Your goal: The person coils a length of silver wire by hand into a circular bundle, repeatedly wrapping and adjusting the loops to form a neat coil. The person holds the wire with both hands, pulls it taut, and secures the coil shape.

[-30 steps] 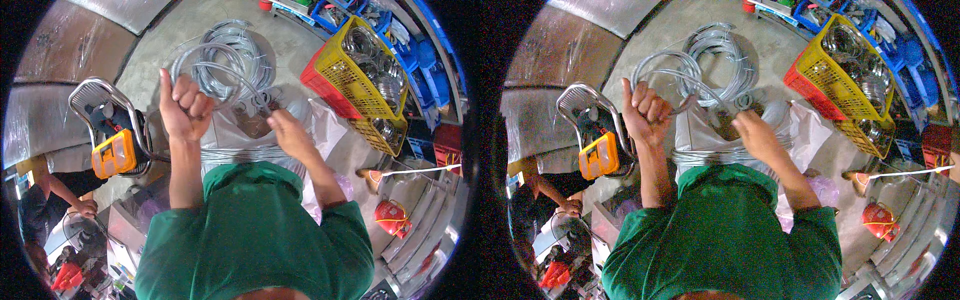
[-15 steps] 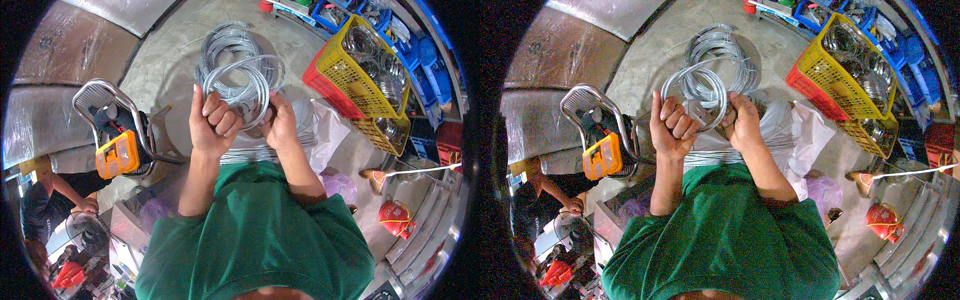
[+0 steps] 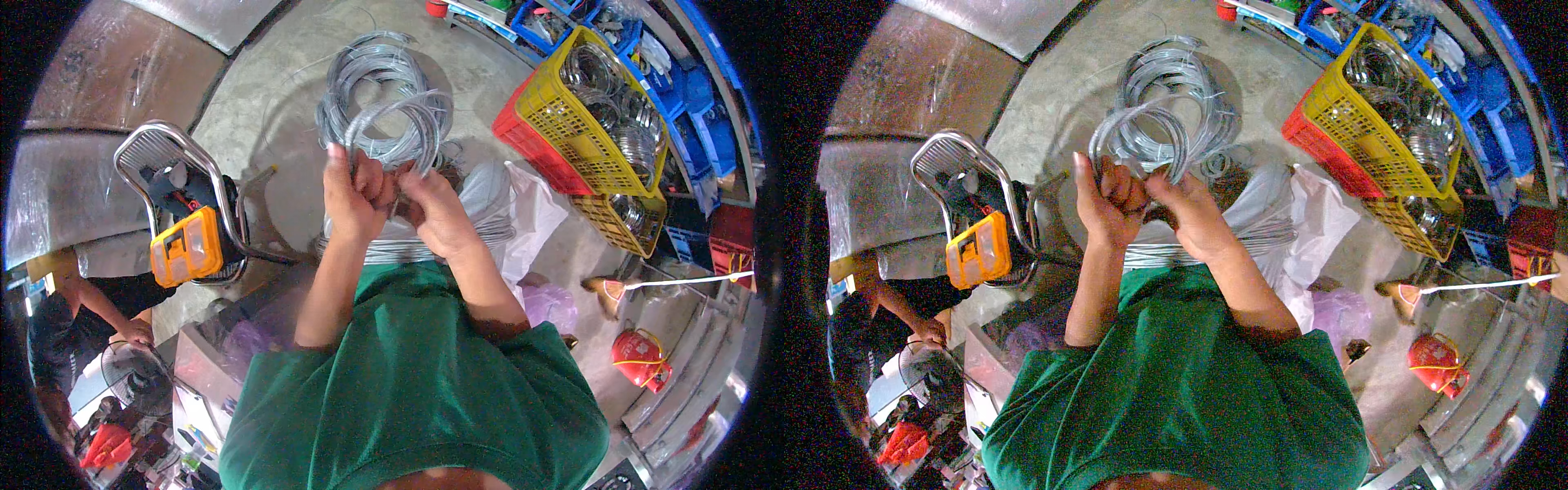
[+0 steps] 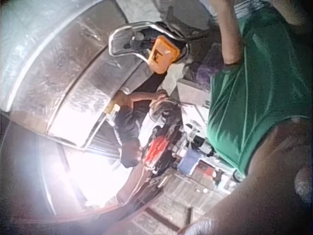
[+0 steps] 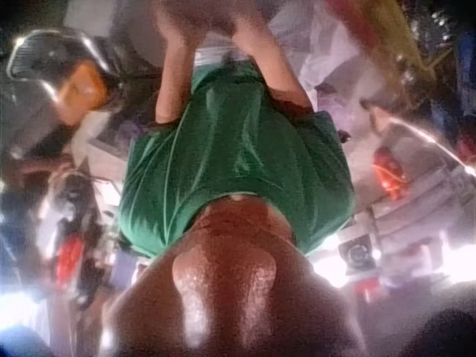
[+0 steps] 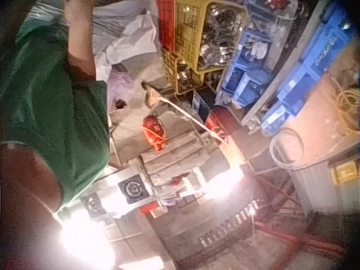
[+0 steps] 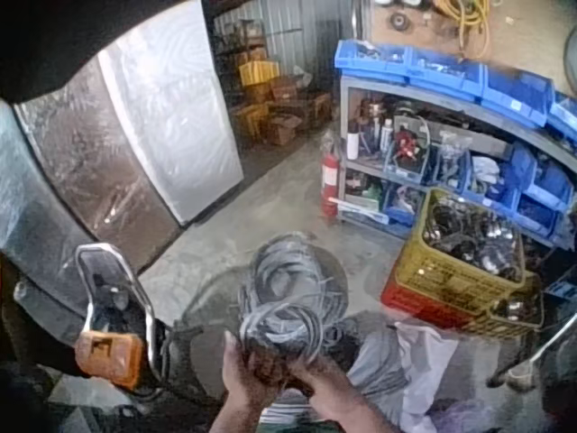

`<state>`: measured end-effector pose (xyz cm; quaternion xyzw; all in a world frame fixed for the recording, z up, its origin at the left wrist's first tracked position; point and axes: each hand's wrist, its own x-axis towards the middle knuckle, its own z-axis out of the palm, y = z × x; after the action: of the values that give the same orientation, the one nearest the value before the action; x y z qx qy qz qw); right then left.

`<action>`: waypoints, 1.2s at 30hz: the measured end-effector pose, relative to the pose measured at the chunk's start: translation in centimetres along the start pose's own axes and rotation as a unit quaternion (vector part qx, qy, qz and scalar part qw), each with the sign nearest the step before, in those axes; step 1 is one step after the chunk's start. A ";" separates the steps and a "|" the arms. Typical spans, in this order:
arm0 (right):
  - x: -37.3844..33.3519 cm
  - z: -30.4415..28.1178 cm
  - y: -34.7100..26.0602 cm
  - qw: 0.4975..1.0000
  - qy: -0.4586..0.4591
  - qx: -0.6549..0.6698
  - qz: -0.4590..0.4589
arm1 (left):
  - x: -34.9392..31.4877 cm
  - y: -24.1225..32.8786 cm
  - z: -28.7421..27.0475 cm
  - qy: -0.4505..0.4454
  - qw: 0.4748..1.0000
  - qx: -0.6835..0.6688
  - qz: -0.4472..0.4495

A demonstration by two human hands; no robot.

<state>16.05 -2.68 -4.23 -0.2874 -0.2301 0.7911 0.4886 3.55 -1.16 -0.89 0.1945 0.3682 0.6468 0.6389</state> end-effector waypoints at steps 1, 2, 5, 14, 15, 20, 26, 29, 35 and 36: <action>0.5 -0.2 -0.2 0.995 0.038 -0.058 0.073 | 0.0 -0.3 -0.1 0.017 0.999 0.044 0.011; 0.5 -0.7 -0.7 0.995 0.011 -0.032 0.097 | 0.0 -0.6 -0.3 0.012 0.999 0.039 0.020; 1.1 -1.4 -1.7 0.980 0.023 -0.017 0.197 | 0.3 -1.1 -1.2 -0.086 0.993 0.062 0.055; 2.5 0.1 -3.0 0.975 -0.003 -0.058 0.213 | 0.9 -1.0 -2.6 -0.154 0.933 0.293 0.140; 2.6 0.2 -3.0 0.970 -0.005 -0.083 0.228 | 1.1 -1.0 -2.4 -0.133 0.958 0.228 0.116; 1.8 -0.9 -4.0 0.961 -0.037 -0.159 0.225 | 2.2 -0.5 -1.1 -0.037 0.990 0.121 0.068; -2.0 -4.0 -4.9 0.847 -0.045 -0.523 0.090 | 3.7 3.0 -2.0 0.054 0.998 -0.040 -0.012; -3.1 -4.8 -3.5 0.805 -0.030 -0.592 -0.023 | 3.3 3.2 -1.7 0.015 0.996 -0.079 -0.047; -4.8 -5.2 -2.0 0.780 -0.011 -0.626 0.010 | 2.5 2.1 0.1 -0.001 0.992 -0.099 -0.074; -4.5 -5.3 -1.9 0.763 -0.006 -0.641 -0.085 | 2.3 1.5 0.3 -0.029 0.990 -0.110 -0.077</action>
<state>22.44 -5.54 -5.85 -0.5079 -0.7099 0.4161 0.2548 2.52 1.25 -0.10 0.1126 0.2895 0.6264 0.7149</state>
